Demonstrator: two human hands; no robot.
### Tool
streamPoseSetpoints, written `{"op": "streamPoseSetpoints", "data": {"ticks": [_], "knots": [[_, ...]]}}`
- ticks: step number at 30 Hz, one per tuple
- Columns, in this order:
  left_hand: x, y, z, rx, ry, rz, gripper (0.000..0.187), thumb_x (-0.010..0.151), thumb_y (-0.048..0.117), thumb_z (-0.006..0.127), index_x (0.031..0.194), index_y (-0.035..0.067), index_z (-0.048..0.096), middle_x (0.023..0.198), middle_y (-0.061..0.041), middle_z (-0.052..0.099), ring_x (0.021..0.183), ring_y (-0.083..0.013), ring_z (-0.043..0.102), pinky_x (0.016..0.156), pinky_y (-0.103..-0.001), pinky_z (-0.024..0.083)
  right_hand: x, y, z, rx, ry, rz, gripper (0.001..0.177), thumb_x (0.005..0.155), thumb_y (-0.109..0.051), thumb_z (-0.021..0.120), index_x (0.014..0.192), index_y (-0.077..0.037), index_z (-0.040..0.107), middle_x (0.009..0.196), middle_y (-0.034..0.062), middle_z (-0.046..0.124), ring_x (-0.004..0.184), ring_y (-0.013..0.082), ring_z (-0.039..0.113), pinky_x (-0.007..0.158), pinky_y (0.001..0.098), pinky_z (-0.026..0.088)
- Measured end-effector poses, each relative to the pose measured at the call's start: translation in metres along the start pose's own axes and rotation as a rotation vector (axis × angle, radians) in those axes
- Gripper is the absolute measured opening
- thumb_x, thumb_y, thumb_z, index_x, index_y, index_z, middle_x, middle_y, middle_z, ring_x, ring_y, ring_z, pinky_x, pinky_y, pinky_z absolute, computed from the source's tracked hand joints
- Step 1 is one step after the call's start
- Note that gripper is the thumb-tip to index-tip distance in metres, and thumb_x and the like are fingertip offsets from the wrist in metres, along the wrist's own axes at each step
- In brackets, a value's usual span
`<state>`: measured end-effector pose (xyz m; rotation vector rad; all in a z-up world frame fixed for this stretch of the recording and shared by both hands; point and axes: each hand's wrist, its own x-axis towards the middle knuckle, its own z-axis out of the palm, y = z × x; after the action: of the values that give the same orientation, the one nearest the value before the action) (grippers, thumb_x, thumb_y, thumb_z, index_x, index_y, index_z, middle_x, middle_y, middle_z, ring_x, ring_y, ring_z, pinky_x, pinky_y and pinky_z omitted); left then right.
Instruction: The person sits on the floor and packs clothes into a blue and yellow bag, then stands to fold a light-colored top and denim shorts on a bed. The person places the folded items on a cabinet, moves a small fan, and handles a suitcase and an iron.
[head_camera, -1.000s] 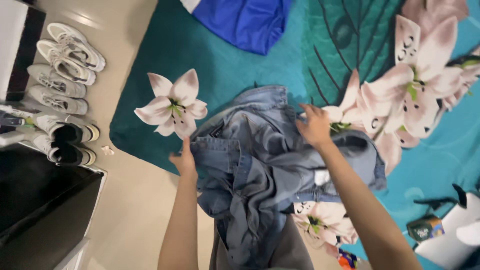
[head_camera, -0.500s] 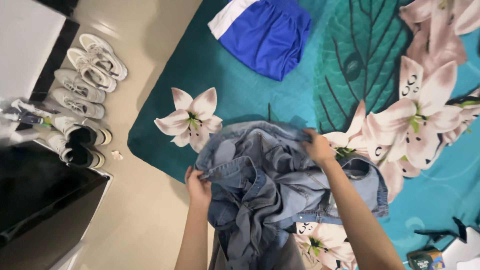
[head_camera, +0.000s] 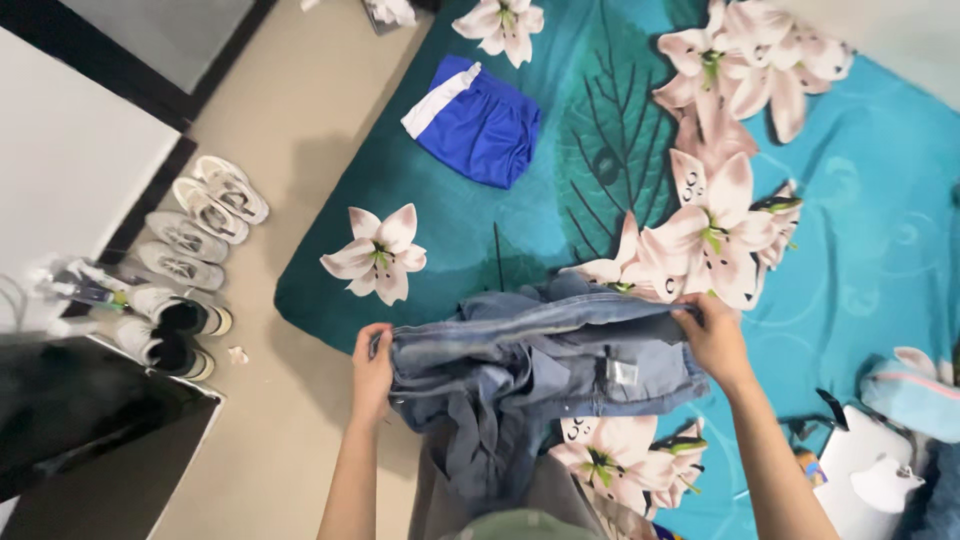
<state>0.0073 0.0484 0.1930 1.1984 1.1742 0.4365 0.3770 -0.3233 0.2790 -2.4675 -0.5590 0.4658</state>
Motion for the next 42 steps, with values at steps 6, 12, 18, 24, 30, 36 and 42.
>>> {"op": "streamPoseSetpoints", "data": {"ticks": [6, 12, 18, 24, 30, 36, 42], "knots": [[-0.065, 0.154, -0.028, 0.422, -0.551, 0.311, 0.071, 0.060, 0.012, 0.094, 0.125, 0.009, 0.064, 0.122, -0.009, 0.068, 0.116, -0.0193, 0.060, 0.099, -0.032, 0.045, -0.055, -0.073, -0.078, -0.104, -0.003, -0.151, 0.023, 0.093, -0.022, 0.067, 0.115, -0.014, 0.070, 0.093, 0.0166, 0.074, 0.085, 0.0367, 0.072, 0.074, 0.0440, 0.055], [-0.118, 0.250, -0.057, 0.551, -0.663, 0.619, 0.099, 0.051, 0.002, 0.088, 0.141, 0.011, 0.049, 0.130, -0.012, 0.058, 0.122, -0.0269, 0.056, 0.105, -0.035, 0.042, -0.086, -0.103, -0.117, -0.289, 0.122, -0.168, 0.019, 0.099, -0.023, 0.066, 0.114, -0.014, 0.073, 0.098, 0.0191, 0.074, 0.089, 0.0435, 0.069, 0.077, 0.0497, 0.054], [-0.109, 0.290, -0.080, 0.480, -0.291, 1.085, 0.061, 0.070, -0.014, 0.069, 0.124, 0.009, 0.057, 0.135, -0.016, 0.060, 0.130, -0.0307, 0.059, 0.109, -0.038, 0.047, -0.103, -0.132, -0.142, -0.026, 0.532, -0.177, 0.018, 0.106, -0.016, 0.066, 0.120, -0.006, 0.072, 0.091, 0.0188, 0.070, 0.076, 0.0297, 0.064, 0.071, 0.0394, 0.051], [-0.083, 0.356, -0.075, 0.184, -0.079, 1.389, 0.036, 0.084, -0.015, 0.063, 0.115, 0.002, 0.053, 0.138, -0.019, 0.057, 0.128, -0.0368, 0.060, 0.107, -0.040, 0.051, -0.119, -0.195, -0.174, 0.124, 0.840, -0.278, 0.010, 0.114, -0.007, 0.066, 0.118, 0.001, 0.071, 0.090, 0.0117, 0.068, 0.079, 0.0137, 0.054, 0.072, 0.0315, 0.045], [-0.058, 0.378, -0.092, 0.374, -0.123, 1.359, 0.034, 0.081, -0.010, 0.068, 0.112, 0.004, 0.064, 0.121, -0.017, 0.065, 0.112, -0.0367, 0.067, 0.097, -0.040, 0.054, -0.135, -0.222, -0.166, 0.117, 0.833, -0.302, 0.009, 0.112, -0.006, 0.067, 0.116, 0.002, 0.070, 0.097, 0.0115, 0.071, 0.087, 0.0128, 0.063, 0.080, 0.0298, 0.051], [-0.035, 0.367, -0.092, 0.699, -0.238, 1.166, 0.027, 0.087, 0.004, 0.072, 0.113, 0.012, 0.073, 0.109, -0.008, 0.069, 0.093, -0.0336, 0.070, 0.080, -0.043, 0.055, -0.148, -0.224, -0.109, 0.101, 0.792, -0.171, 0.013, 0.108, -0.007, 0.068, 0.119, 0.000, 0.071, 0.094, 0.0156, 0.072, 0.083, 0.0171, 0.066, 0.078, 0.0320, 0.051], [-0.011, 0.378, -0.070, 0.735, 0.096, 1.342, 0.012, 0.096, 0.022, 0.071, 0.098, 0.010, 0.072, 0.119, -0.012, 0.067, 0.091, -0.0349, 0.069, 0.068, -0.047, 0.052, -0.170, -0.249, -0.129, 0.029, 0.830, -0.130, 0.019, 0.108, -0.017, 0.073, 0.118, 0.000, 0.072, 0.099, 0.0163, 0.073, 0.086, 0.0203, 0.070, 0.080, 0.0344, 0.053]]}}
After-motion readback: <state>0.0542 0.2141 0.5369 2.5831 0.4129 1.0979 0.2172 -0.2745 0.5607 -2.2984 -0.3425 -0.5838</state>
